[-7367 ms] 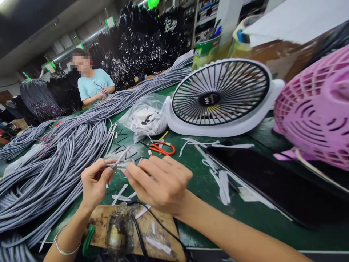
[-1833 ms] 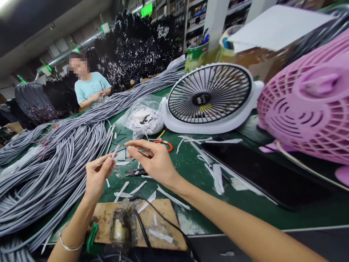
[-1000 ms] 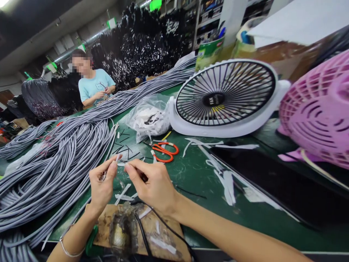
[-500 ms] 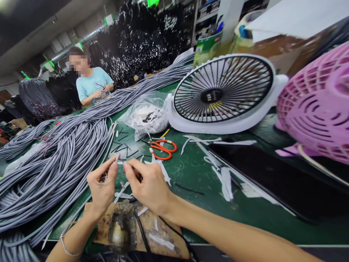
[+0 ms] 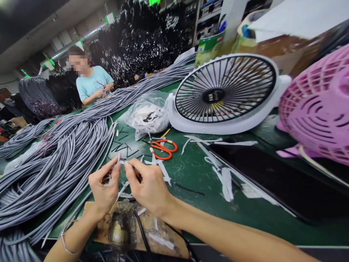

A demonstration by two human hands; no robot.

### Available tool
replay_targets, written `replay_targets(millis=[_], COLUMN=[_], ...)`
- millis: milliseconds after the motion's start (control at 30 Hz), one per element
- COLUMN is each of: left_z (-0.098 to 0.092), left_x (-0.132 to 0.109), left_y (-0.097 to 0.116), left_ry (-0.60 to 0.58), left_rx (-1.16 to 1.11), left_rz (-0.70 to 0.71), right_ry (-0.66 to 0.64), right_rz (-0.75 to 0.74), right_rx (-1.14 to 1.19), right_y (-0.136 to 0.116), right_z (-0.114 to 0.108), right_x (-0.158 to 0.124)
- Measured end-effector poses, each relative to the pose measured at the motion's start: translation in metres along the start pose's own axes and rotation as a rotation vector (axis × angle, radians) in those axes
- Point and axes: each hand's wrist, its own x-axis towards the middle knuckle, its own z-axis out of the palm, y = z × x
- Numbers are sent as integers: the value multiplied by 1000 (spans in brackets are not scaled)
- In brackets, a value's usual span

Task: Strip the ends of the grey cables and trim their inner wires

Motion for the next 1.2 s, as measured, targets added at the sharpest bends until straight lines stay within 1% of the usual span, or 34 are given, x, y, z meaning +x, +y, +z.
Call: replay_targets(millis=[67,167,233,300,367,433,467,733,867,1033,1200], left_z=[2,4,3,1,-2,-4,-4,-3,-2,-2,1], left_x=[-3,-5,-3,1,4,6,6,4,4,4,3], left_y=[1,3,5,6,6,6,6,3,3,3,1], left_ry=[-34,-138,-133,-75,-25,-11,-11,-38,-33,-36,-38], left_rx=[34,62,78,79,58,32,22,59,69,77,114], left_rz=[59,141,117,41,-14,-31,-32,-21,3,33,110], right_ry=[48,178,219,161,51,-38,-57,-74,-82,-83,-25], right_rz=[31,129,153,102,25,-20,-28,4,32,31,44], right_rx=[8,38,64,68,49,33,28,22,30,36,28], right_y=[2,6,7,4,1,-1,-1,0,1,1,3], right_z=[0,-4,-8,-10,-10,-9,-8,-8,-8,-5,1], right_x=[4,15,19,18,14,8,7,8,7,5,4])
